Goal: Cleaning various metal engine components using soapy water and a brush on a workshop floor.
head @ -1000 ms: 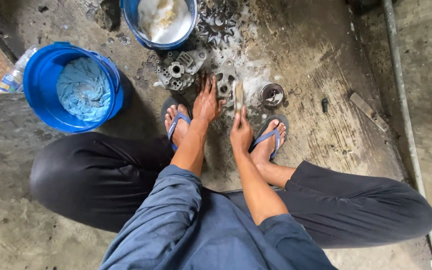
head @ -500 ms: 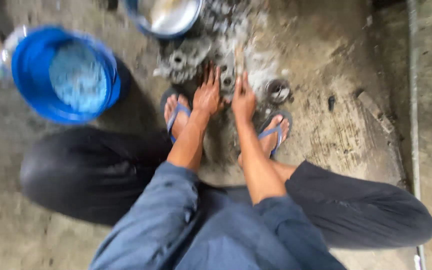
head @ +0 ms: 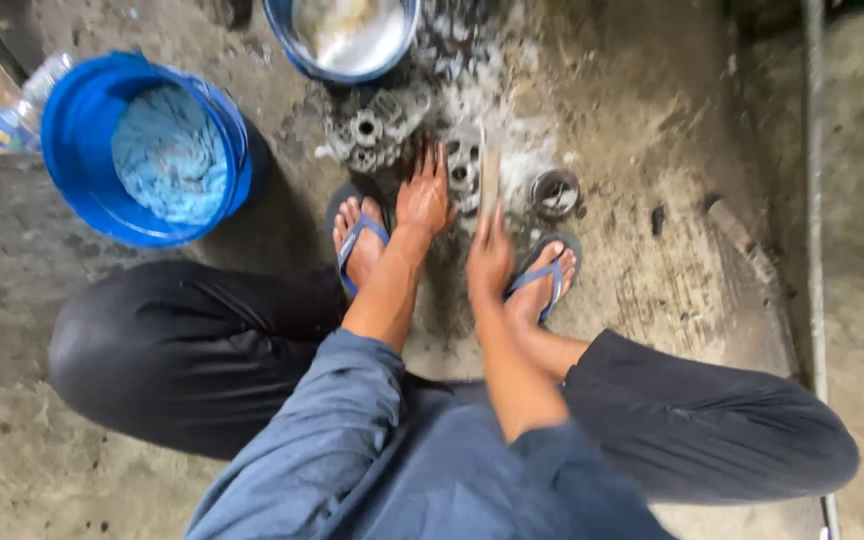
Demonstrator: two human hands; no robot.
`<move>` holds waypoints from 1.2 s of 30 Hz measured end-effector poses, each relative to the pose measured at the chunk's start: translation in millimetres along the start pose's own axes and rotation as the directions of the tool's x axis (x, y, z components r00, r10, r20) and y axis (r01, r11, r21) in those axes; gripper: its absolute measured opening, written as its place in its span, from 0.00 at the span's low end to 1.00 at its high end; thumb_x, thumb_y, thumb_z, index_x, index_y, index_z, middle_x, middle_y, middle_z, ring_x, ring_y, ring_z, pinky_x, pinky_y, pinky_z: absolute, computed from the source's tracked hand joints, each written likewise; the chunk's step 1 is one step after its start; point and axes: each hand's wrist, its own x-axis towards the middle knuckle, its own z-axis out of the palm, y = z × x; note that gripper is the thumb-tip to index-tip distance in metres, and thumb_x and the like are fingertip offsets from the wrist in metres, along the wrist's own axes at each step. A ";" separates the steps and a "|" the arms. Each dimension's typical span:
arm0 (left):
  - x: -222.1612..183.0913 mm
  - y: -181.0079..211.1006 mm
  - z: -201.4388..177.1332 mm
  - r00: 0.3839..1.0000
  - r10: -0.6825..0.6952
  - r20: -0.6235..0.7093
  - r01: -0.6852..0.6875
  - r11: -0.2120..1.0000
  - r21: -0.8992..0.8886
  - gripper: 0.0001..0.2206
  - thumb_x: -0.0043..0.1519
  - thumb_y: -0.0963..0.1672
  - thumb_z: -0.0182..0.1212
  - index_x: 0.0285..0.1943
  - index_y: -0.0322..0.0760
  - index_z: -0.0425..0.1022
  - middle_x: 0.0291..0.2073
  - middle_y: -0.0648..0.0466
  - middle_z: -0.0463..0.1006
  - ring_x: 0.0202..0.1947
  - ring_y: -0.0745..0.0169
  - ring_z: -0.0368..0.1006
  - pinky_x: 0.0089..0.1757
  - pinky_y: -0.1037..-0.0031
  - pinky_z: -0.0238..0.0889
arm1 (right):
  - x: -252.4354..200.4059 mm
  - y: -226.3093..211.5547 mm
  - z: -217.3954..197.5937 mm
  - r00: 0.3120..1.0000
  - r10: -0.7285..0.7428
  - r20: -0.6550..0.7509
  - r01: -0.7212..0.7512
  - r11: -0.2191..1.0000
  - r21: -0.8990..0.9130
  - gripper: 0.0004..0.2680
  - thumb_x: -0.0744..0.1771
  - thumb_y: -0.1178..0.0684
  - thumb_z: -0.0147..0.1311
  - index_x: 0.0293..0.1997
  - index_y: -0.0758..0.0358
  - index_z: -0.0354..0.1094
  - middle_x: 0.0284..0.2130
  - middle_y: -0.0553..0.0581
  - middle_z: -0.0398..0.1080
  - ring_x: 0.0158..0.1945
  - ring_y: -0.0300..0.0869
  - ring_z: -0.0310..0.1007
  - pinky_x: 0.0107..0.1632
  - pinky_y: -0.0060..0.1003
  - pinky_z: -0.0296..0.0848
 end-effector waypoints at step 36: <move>-25.1 -24.8 -8.6 0.994 -0.049 -0.093 0.026 0.971 -0.236 0.41 0.59 0.52 0.71 0.81 0.49 0.52 0.76 0.55 0.56 0.56 0.39 0.75 0.54 0.48 0.73 | -13.5 -53.1 -9.3 0.997 -0.066 0.039 0.068 0.996 -0.059 0.15 0.71 0.41 0.52 0.64 0.48 0.70 0.40 0.65 0.79 0.41 0.60 0.80 0.41 0.55 0.75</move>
